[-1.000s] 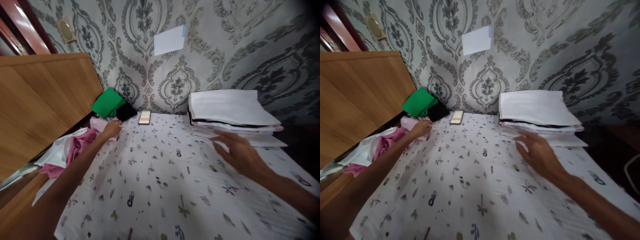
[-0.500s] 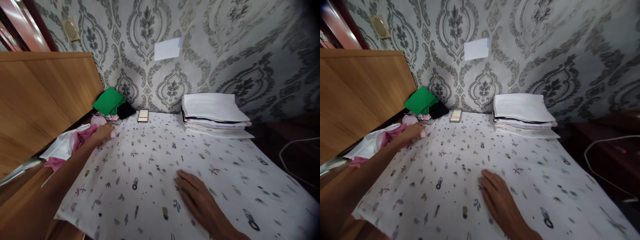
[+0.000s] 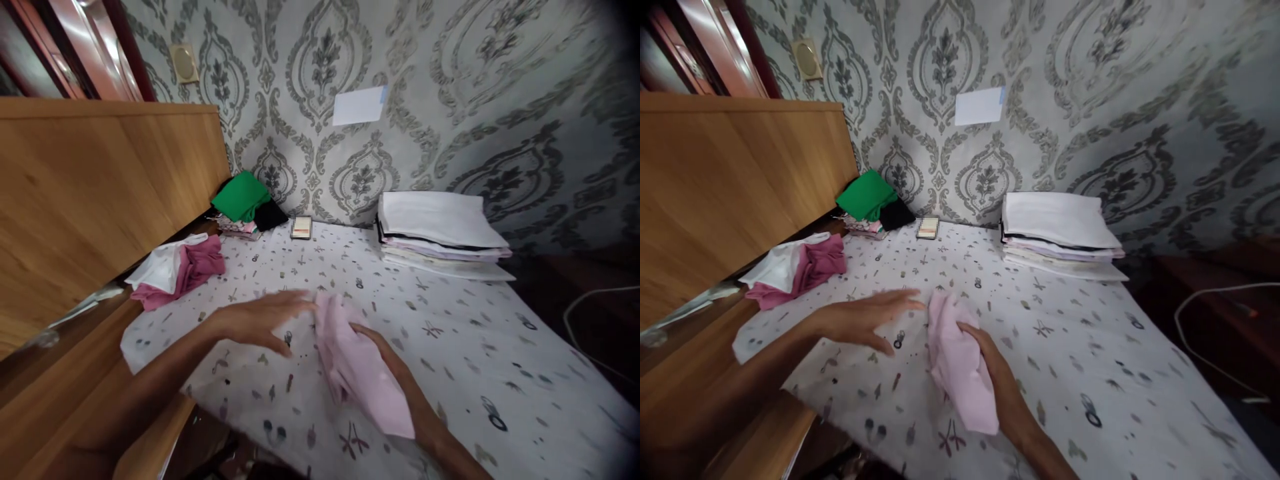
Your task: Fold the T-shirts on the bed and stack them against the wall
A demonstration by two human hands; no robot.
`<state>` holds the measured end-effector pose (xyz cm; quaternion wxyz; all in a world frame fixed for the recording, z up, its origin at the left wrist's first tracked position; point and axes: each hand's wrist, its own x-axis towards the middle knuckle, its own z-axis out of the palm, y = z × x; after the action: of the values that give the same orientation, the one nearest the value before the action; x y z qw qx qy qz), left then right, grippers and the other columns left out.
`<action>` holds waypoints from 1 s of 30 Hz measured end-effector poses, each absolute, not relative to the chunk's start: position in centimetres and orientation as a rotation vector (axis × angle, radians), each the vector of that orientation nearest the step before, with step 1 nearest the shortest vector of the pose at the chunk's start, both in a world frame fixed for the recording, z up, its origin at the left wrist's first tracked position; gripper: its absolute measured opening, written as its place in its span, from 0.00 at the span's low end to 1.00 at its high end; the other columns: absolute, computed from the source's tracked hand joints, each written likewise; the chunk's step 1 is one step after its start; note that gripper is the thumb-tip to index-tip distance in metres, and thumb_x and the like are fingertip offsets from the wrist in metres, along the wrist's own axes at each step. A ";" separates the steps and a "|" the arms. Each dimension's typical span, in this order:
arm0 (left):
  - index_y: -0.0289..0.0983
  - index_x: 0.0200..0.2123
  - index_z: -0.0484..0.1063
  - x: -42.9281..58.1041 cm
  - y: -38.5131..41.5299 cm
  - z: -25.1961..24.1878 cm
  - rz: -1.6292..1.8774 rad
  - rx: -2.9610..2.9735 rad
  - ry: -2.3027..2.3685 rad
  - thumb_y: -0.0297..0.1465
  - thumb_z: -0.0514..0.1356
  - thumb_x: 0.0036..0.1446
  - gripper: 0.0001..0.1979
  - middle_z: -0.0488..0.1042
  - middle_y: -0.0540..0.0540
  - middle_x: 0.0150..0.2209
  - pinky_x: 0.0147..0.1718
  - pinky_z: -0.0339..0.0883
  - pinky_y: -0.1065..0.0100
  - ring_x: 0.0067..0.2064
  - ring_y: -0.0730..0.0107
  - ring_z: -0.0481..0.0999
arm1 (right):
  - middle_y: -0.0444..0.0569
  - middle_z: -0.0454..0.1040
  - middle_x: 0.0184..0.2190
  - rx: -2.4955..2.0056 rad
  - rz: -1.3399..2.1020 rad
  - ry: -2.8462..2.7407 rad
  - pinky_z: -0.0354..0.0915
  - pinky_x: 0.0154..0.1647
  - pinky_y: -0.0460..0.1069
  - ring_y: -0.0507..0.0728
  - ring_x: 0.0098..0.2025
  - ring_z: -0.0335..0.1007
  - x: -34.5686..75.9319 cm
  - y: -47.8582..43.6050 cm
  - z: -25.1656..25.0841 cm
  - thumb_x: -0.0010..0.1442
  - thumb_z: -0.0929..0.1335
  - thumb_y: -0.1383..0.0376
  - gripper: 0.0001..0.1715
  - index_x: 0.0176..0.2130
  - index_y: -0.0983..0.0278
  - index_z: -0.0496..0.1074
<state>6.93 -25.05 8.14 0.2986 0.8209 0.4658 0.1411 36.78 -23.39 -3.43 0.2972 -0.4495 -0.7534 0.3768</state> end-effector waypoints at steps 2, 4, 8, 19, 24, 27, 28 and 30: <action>0.45 0.64 0.64 1.8 -25.5 7.4 0.262 2.130 1.894 0.33 0.71 0.48 0.40 0.53 0.36 0.72 0.64 0.47 0.37 0.72 0.33 0.48 | 0.43 0.68 0.64 -1.186 1.040 -1.944 0.64 0.63 0.59 0.64 0.66 0.63 37.1 -23.9 -3.1 0.65 0.58 0.56 0.28 0.61 0.42 0.68; 0.40 0.67 0.58 -3.8 -25.6 6.9 0.097 2.003 2.482 0.33 0.67 0.53 0.39 0.48 0.29 0.72 0.63 0.42 0.30 0.73 0.31 0.40 | 0.48 0.69 0.63 -1.161 1.072 -1.889 0.63 0.64 0.59 0.65 0.64 0.65 37.1 -24.1 -2.7 0.64 0.59 0.55 0.27 0.59 0.49 0.71; 0.31 0.71 0.44 -11.5 -24.6 6.7 -0.338 1.853 2.733 0.37 0.62 0.58 0.44 0.47 0.20 0.70 0.59 0.56 0.36 0.70 0.32 0.50 | 0.51 0.71 0.61 -1.128 1.093 -1.797 0.65 0.62 0.58 0.66 0.62 0.67 36.6 -24.3 -2.3 0.65 0.60 0.53 0.26 0.56 0.56 0.73; 0.38 0.63 0.62 -12.7 -16.3 8.8 -0.274 2.107 2.778 0.30 0.48 0.65 0.24 0.68 0.31 0.57 0.45 0.69 0.50 0.52 0.43 0.74 | 0.48 0.71 0.62 -1.154 1.066 -1.845 0.62 0.65 0.58 0.65 0.64 0.66 36.9 -24.1 -2.1 0.63 0.62 0.58 0.24 0.56 0.54 0.73; 0.33 0.65 0.59 -10.4 -12.5 5.4 0.012 2.056 2.872 0.31 0.49 0.65 0.26 0.61 0.27 0.63 0.55 0.60 0.45 0.63 0.39 0.61 | 0.49 0.69 0.63 -1.224 1.047 -1.852 0.61 0.66 0.58 0.65 0.64 0.65 37.3 -23.9 -3.3 0.64 0.62 0.57 0.25 0.58 0.54 0.72; 0.28 0.67 0.55 -9.8 -11.3 2.3 -0.027 1.940 2.784 0.33 0.49 0.65 0.29 0.61 0.23 0.63 0.58 0.57 0.43 0.64 0.40 0.61 | 0.49 0.70 0.63 -1.246 1.022 -1.852 0.62 0.66 0.58 0.65 0.63 0.66 37.5 -23.9 -3.7 0.64 0.63 0.55 0.25 0.59 0.54 0.71; 0.28 0.68 0.54 -9.9 -11.2 1.8 -0.036 1.923 2.759 0.33 0.49 0.65 0.30 0.62 0.23 0.63 0.58 0.57 0.43 0.64 0.40 0.61 | 0.48 0.70 0.63 -1.236 1.021 -1.858 0.62 0.66 0.58 0.65 0.63 0.66 37.5 -23.9 -3.7 0.64 0.63 0.55 0.26 0.59 0.53 0.72; 0.30 0.69 0.51 -10.3 -11.3 1.5 -0.060 1.920 2.710 0.36 0.50 0.65 0.32 0.60 0.22 0.64 0.58 0.57 0.41 0.66 0.38 0.59 | 0.48 0.70 0.63 -1.219 1.025 -1.869 0.62 0.66 0.58 0.65 0.63 0.67 37.4 -23.9 -3.6 0.63 0.64 0.55 0.26 0.59 0.53 0.72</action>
<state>-10.32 -11.26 1.51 -0.0902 0.5757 0.8125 -0.0180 37.44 -23.86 -3.62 0.3365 -0.4675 -0.7168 0.3931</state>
